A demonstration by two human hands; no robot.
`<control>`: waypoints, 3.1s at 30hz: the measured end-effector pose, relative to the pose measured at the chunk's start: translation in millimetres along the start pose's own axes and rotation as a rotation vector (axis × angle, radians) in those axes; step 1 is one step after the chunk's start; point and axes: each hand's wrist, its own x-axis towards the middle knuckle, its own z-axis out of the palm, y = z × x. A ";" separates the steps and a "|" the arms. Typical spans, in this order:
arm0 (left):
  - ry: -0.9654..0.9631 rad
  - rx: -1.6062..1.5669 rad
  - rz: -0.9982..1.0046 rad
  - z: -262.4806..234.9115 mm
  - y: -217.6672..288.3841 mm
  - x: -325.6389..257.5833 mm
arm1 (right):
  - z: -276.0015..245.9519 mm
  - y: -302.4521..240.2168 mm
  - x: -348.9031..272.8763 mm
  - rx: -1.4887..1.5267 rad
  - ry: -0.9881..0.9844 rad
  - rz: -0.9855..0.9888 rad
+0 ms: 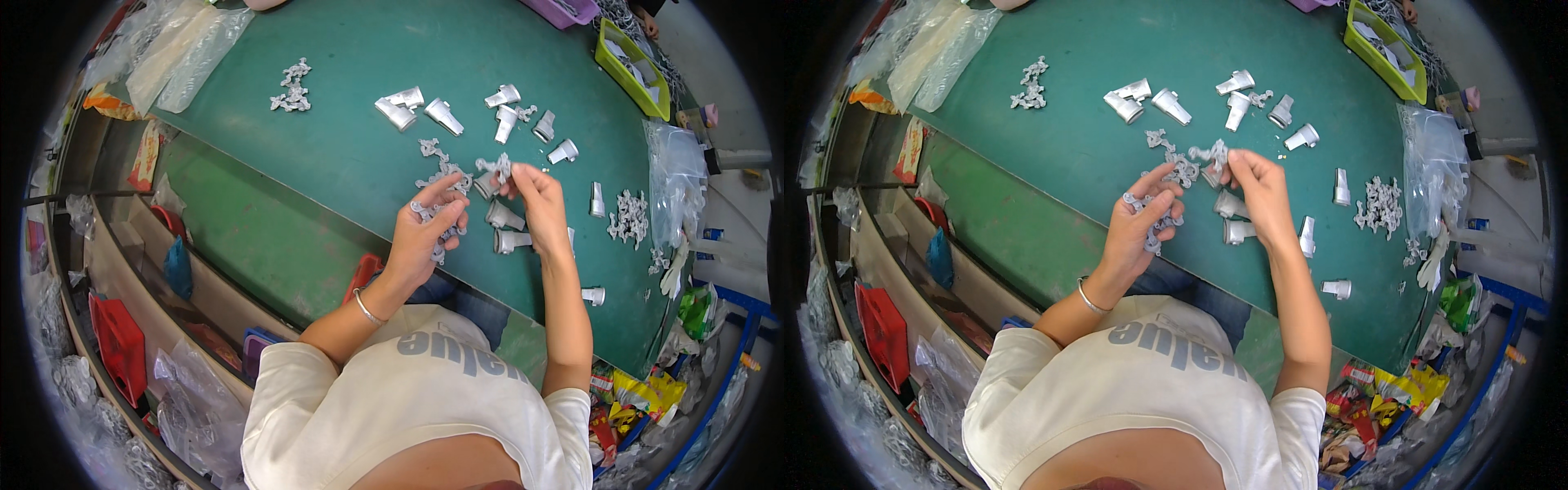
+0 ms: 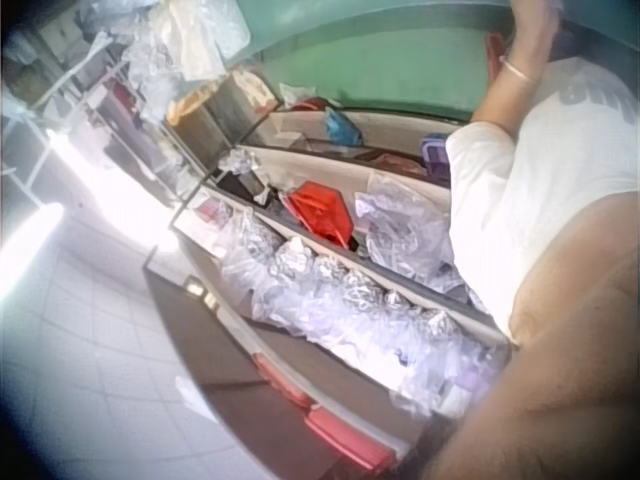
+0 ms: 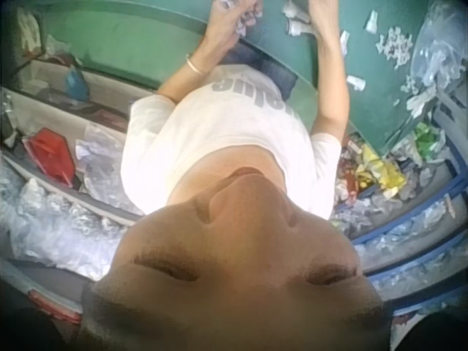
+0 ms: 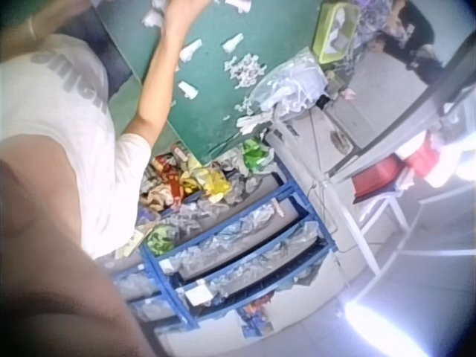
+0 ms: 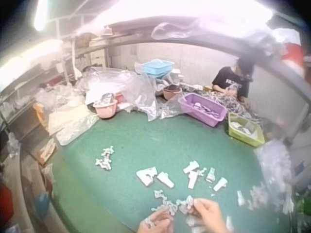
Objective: The person sorts small metal components on a workbench by hand and places them into a clear plastic bag.
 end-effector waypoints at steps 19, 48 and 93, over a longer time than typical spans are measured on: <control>-0.134 0.304 0.135 27.4 24.0 -21.2 | 5.6 -44.4 -68.2 0.028 -0.025 -0.177; -0.065 0.097 -0.147 13.4 -4.5 -4.6 | -58.6 42.2 112.5 -1.258 0.256 -0.447; 0.068 0.411 -0.151 -21.1 -7.4 -28.4 | -184.6 59.9 -49.3 -1.362 0.927 -0.328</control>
